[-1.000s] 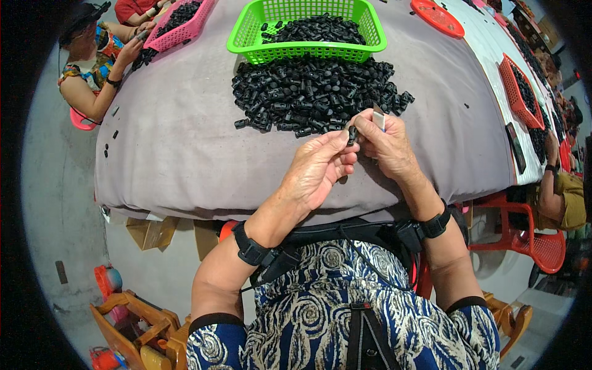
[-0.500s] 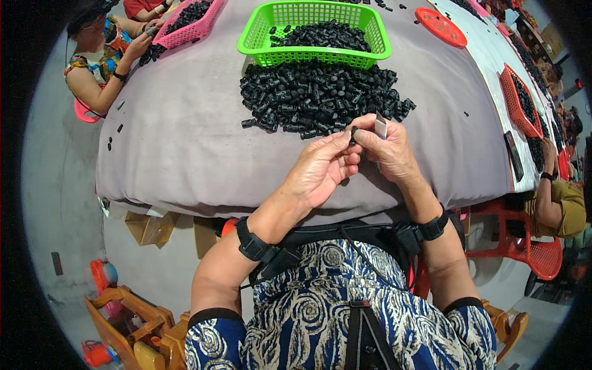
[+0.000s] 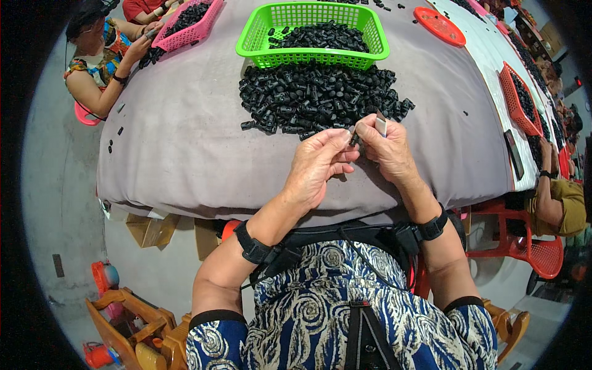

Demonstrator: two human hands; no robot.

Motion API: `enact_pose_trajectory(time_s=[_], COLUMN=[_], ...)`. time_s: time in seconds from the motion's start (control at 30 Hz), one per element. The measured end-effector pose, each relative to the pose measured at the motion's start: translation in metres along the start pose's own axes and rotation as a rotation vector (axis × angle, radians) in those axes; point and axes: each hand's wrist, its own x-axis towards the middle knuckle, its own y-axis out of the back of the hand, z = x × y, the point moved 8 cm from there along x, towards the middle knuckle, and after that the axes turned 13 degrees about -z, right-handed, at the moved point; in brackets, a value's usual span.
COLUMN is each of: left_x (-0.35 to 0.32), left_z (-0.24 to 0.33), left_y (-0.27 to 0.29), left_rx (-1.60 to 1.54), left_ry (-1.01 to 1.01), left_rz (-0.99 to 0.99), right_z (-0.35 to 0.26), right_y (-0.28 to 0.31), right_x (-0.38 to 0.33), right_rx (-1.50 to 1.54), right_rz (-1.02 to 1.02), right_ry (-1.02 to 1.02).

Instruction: Assembling small black plastic or rubber components at a factory workstation.

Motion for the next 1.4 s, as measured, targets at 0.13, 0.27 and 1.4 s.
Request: enact_pose_trajectory(time_s=[0.13, 0.27, 1.4], left_x=[0.0, 0.001, 0.004], left_z=[-0.001, -0.004, -0.017], left_y=[0.001, 0.002, -0.004], left_rx=[0.146, 0.113, -0.299], left_ry=[0.007, 0.013, 0.106], left_rz=[0.012, 0.001, -0.134], right_z=[-0.001, 0.004, -0.021], right_y=[-0.003, 0.0, -0.005], right_x=[0.0, 0.001, 0.001], right_rx=[-0.003, 0.046, -0.061], right_rz=[-0.007, -0.01, -0.072], right_ry=[-0.004, 0.003, 0.029])
